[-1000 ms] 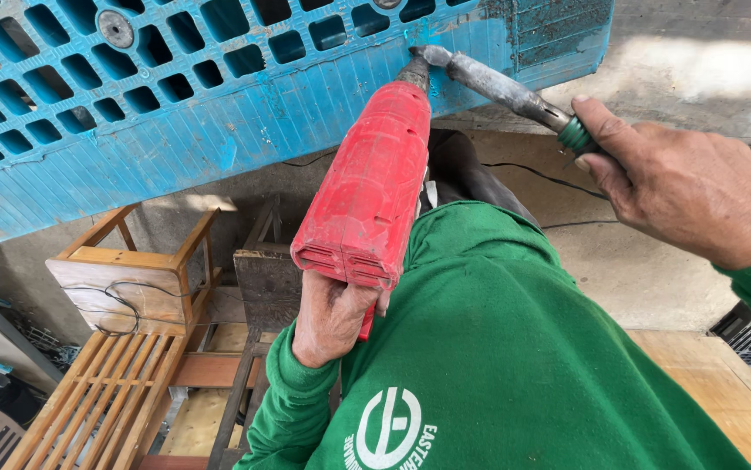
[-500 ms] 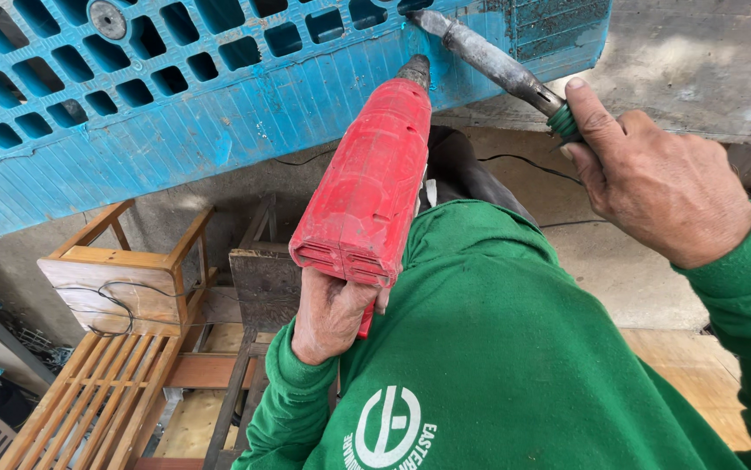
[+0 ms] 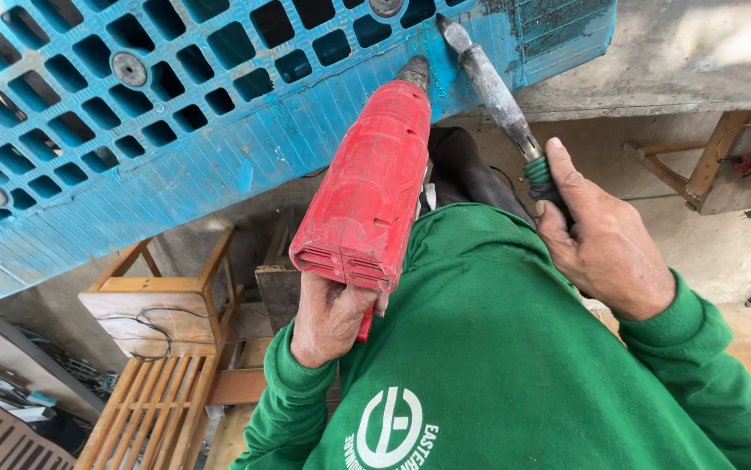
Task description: The person uses a soldering iron and a heat gun to repair a blue plastic crate. They alternate between heating the plastic surface and using the soldering iron tip to weld or smooth sections of the grid.
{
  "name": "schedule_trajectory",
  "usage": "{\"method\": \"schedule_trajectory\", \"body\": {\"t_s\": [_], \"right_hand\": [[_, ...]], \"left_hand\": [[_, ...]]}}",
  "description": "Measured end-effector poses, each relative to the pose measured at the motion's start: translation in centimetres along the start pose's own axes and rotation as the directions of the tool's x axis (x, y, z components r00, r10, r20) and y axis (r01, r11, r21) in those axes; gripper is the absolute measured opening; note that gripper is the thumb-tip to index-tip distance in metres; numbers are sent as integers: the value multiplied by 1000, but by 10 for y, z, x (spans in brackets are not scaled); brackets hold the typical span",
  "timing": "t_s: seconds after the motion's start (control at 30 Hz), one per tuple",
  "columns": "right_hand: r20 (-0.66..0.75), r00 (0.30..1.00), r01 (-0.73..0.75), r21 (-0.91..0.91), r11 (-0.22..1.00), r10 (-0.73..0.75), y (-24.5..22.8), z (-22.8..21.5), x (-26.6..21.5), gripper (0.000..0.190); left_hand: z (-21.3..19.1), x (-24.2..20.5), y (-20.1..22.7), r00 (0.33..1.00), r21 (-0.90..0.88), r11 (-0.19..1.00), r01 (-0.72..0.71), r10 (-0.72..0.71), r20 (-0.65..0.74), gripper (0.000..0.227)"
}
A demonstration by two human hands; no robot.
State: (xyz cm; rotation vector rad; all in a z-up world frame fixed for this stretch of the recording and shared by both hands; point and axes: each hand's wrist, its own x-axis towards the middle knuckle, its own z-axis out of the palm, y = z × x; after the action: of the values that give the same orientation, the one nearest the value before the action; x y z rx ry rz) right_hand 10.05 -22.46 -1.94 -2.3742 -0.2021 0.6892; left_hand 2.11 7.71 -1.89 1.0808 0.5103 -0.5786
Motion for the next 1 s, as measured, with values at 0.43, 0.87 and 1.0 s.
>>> {"method": "schedule_trajectory", "body": {"t_s": [0.43, 0.87, 1.0], "right_hand": [[100, 989, -105, -34, 994, 108, -21, 14, 4, 68], [84, 979, -170, -172, 970, 187, -16, 36, -32, 71], [77, 971, -201, -256, 946, 228, -17, 38, -25, 72]], "left_hand": [[-26, -1, 12, 997, 61, 997, 52, -56, 58, 22], [-26, -2, 9, 994, 52, 995, 80, -83, 73, 21], [-26, -2, 10, 994, 46, 996, 81, -84, 66, 21]]}}
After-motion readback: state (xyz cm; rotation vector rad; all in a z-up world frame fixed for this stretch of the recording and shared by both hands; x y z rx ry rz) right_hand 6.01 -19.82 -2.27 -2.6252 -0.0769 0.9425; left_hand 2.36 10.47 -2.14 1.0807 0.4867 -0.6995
